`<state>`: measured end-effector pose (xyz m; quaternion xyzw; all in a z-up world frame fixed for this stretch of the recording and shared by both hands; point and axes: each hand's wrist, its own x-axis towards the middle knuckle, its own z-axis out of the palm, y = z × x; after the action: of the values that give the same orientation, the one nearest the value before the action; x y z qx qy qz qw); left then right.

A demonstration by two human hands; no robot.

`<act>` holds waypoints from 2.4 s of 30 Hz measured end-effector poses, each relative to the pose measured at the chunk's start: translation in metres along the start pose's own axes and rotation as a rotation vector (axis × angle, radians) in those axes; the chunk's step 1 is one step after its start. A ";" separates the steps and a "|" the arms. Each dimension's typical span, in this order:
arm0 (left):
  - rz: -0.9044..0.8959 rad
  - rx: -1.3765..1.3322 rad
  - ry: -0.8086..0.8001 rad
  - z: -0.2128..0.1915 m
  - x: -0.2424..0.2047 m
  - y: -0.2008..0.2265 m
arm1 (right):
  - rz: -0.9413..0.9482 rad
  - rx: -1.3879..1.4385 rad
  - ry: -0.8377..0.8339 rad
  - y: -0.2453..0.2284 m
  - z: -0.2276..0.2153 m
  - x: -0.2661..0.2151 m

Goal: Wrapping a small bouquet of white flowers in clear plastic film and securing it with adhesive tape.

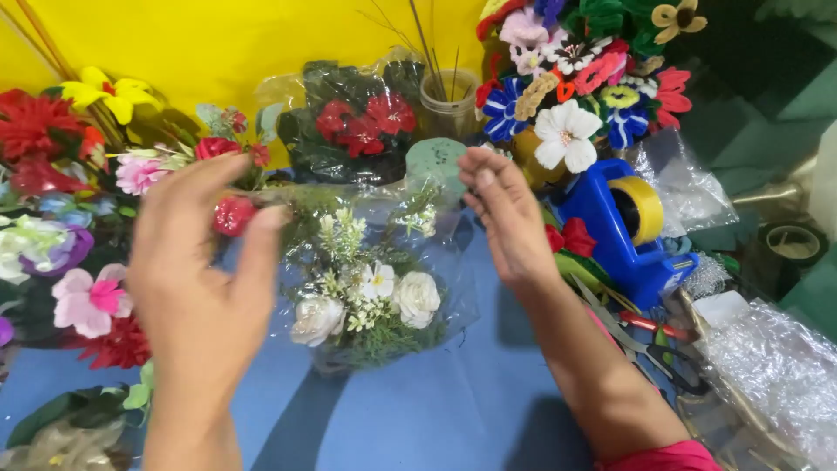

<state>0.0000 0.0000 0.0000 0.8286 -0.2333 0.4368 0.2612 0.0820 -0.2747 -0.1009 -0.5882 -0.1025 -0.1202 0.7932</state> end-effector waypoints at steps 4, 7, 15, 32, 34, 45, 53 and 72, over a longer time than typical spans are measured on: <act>-0.139 0.089 0.098 -0.001 -0.053 -0.049 | 0.079 0.083 0.128 -0.005 -0.004 0.001; -0.439 -0.232 0.156 0.009 -0.089 -0.076 | 0.151 0.067 0.151 -0.002 -0.004 0.001; -1.061 -0.734 0.183 0.043 -0.154 -0.106 | 0.528 -0.042 0.099 0.052 0.000 -0.024; -1.440 -1.076 -0.206 0.089 -0.215 -0.129 | 0.604 0.067 -0.013 0.116 -0.029 -0.082; -1.427 -1.080 -0.207 0.088 -0.211 -0.122 | 0.566 0.113 -0.040 0.113 -0.027 -0.084; -1.226 -1.013 -0.348 0.073 -0.188 -0.085 | 0.510 0.290 0.043 0.145 -0.081 -0.064; -0.622 -0.831 -0.136 0.070 -0.189 -0.094 | 0.454 0.256 0.056 0.119 -0.059 -0.068; -0.935 -1.175 -0.001 0.096 -0.191 -0.096 | 0.448 0.156 0.086 0.127 -0.064 -0.072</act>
<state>0.0199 0.0419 -0.2294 0.5657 -0.0518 0.0834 0.8188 0.0549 -0.2959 -0.2565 -0.5274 0.0556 0.0422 0.8468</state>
